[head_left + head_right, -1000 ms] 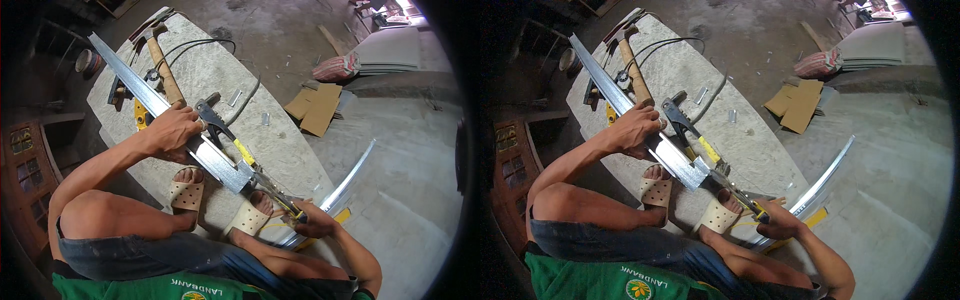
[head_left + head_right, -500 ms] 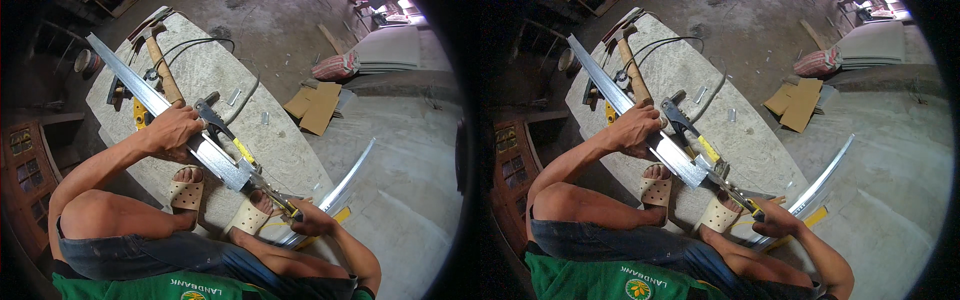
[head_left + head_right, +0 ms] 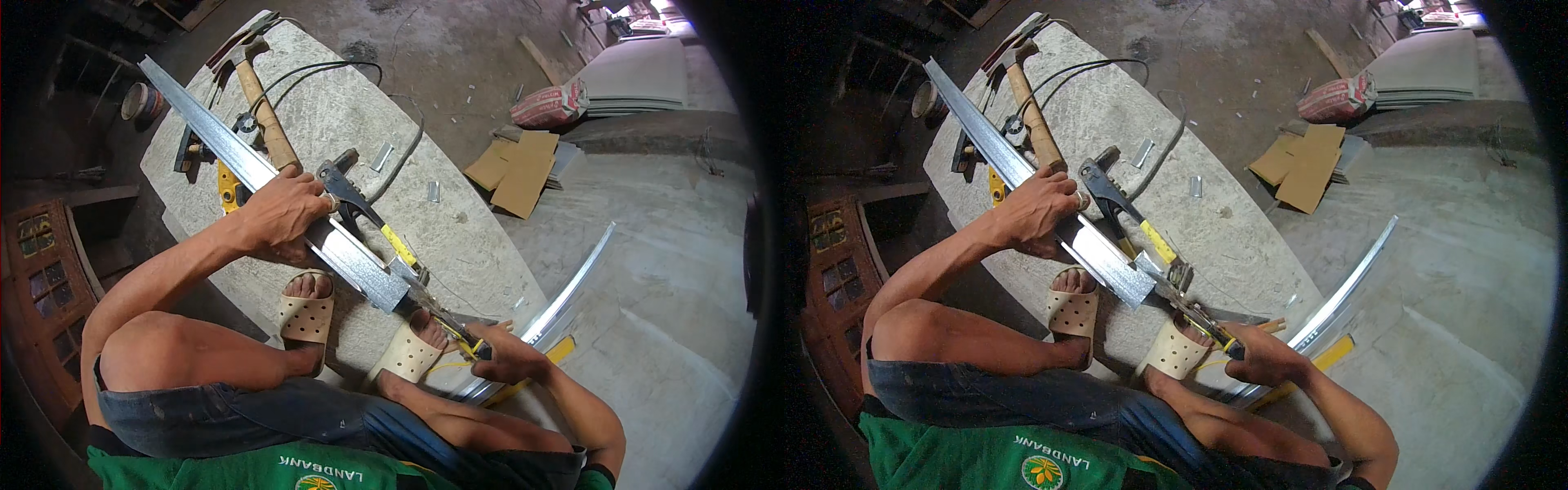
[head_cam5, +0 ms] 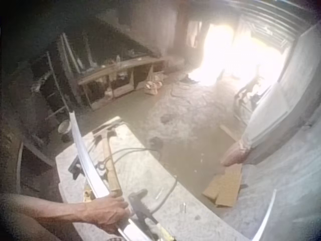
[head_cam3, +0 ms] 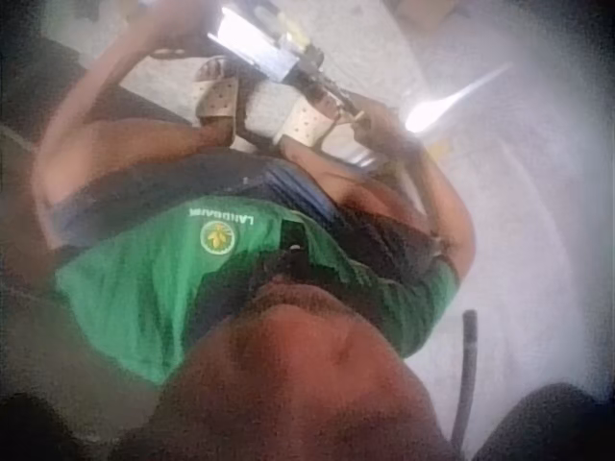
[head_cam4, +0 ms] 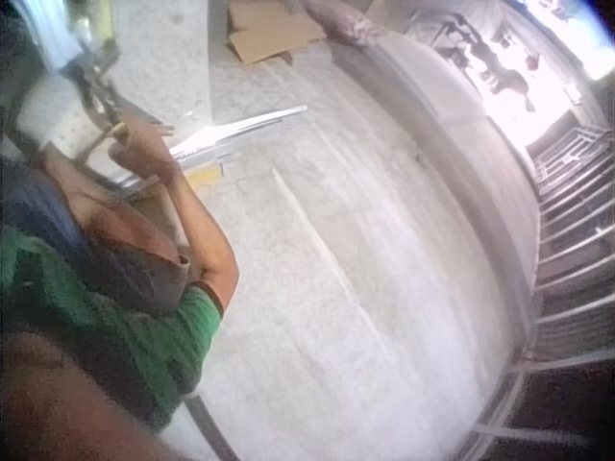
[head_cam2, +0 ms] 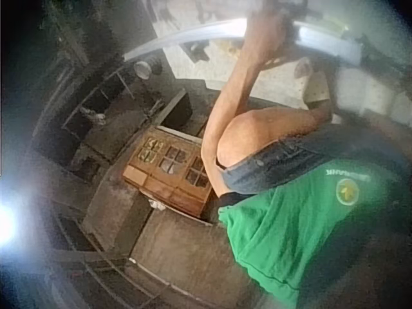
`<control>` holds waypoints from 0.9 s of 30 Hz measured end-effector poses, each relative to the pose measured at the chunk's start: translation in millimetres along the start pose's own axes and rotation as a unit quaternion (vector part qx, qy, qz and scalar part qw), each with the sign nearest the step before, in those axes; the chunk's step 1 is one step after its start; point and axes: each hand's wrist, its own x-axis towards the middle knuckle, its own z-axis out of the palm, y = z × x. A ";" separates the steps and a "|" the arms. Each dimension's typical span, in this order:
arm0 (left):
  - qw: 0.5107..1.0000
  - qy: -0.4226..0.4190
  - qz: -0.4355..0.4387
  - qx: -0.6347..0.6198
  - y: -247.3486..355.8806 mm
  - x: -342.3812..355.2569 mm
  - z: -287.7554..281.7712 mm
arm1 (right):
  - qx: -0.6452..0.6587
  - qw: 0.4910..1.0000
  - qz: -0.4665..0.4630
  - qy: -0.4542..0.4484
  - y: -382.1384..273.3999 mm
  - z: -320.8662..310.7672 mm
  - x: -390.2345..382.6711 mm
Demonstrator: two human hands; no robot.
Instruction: The person cuts a metal stud using shears, making multiple precise cuts to the edges and center of the metal piece.
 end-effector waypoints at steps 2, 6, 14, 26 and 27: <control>1.000 0.008 0.001 -0.019 0.0 -0.8 -0.3 | 0.006 1.000 -0.001 -0.013 -3.6 -0.9 -0.6; 0.999 0.002 -0.007 -0.034 2.4 -1.9 -2.3 | 0.006 1.000 -0.010 0.008 -2.4 1.7 -1.1; 1.000 0.000 0.003 -0.017 9.2 -7.0 -6.1 | -0.003 0.999 0.027 0.043 -0.8 10.5 3.7; 1.000 0.000 0.014 -0.018 15.0 -2.3 -1.0 | -0.023 0.994 0.097 0.050 8.7 25.4 5.2; 1.000 0.000 0.017 -0.020 15.4 0.7 -0.6 | -0.015 0.994 0.090 0.060 8.5 25.3 4.4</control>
